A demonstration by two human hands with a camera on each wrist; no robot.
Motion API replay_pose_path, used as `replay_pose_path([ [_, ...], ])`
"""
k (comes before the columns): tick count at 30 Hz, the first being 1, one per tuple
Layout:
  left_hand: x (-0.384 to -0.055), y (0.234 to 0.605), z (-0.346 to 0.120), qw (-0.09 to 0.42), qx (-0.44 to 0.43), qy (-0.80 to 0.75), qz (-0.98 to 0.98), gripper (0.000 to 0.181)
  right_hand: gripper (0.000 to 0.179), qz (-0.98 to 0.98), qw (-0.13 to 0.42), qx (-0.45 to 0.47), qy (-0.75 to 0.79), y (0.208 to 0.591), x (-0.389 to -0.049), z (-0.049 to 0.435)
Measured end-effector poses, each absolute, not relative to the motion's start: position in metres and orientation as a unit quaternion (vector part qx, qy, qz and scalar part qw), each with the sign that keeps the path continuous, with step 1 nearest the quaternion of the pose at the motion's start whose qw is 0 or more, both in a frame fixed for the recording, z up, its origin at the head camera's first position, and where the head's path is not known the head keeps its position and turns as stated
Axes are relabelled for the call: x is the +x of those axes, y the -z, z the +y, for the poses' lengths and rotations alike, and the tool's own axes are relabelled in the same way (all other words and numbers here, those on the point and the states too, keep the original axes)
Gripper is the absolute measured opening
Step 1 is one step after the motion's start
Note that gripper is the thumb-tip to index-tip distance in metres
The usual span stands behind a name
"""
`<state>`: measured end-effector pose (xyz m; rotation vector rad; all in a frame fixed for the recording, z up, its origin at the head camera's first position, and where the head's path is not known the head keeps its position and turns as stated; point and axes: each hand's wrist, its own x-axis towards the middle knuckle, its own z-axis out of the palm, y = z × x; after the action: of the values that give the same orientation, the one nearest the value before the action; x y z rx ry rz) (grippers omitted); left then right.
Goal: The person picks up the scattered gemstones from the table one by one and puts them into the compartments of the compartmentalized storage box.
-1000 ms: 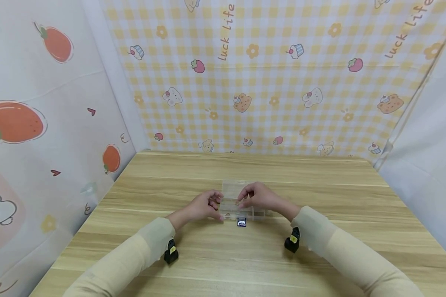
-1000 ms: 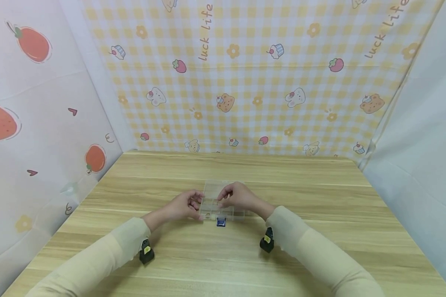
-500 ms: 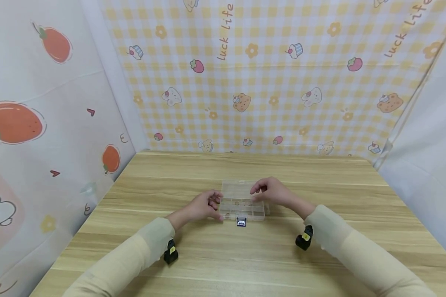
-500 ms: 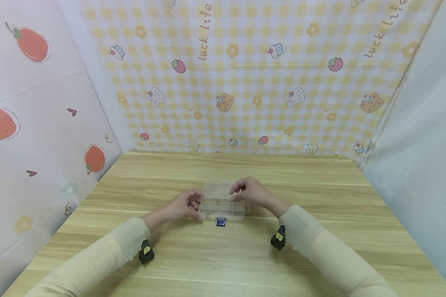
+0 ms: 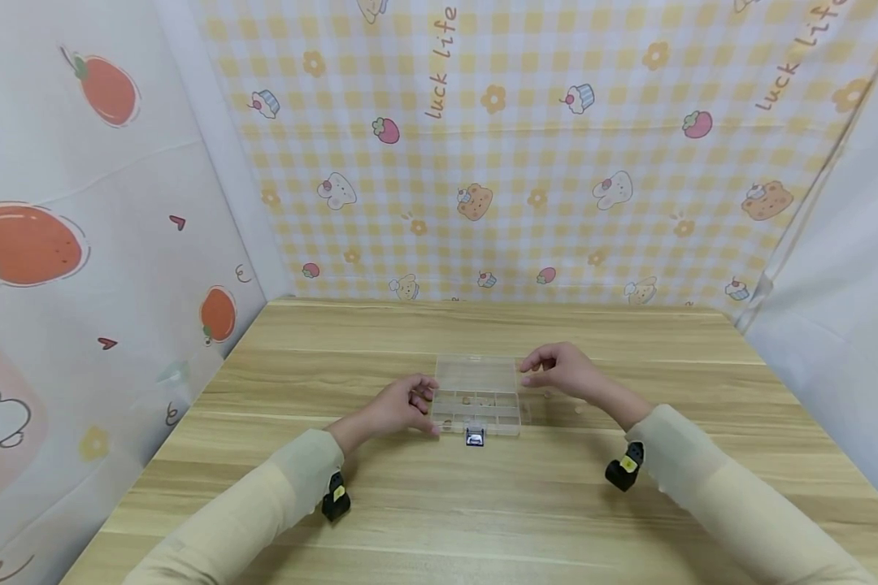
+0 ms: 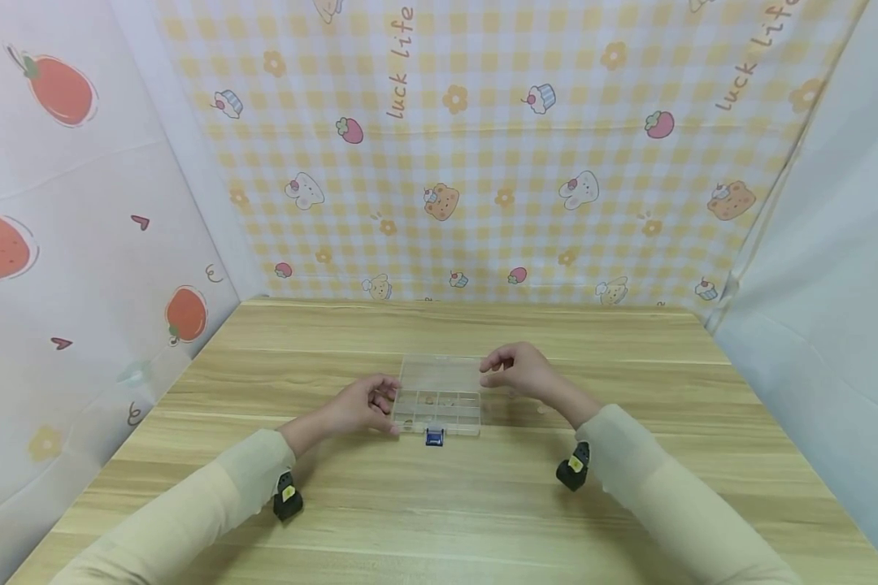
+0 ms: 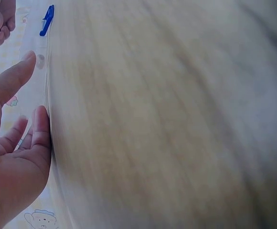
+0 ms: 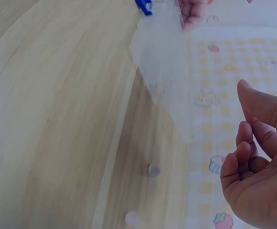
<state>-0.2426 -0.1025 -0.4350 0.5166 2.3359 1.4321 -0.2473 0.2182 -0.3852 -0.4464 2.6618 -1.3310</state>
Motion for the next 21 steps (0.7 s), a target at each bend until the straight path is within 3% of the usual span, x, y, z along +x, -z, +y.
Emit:
replay_pose_path([
  [21,-0.241,0.432,-0.102,0.179,0.178,-0.511,0.822,0.068,0.026,0.871,0.076,-0.101,0.475,0.405,-0.234,0.276],
])
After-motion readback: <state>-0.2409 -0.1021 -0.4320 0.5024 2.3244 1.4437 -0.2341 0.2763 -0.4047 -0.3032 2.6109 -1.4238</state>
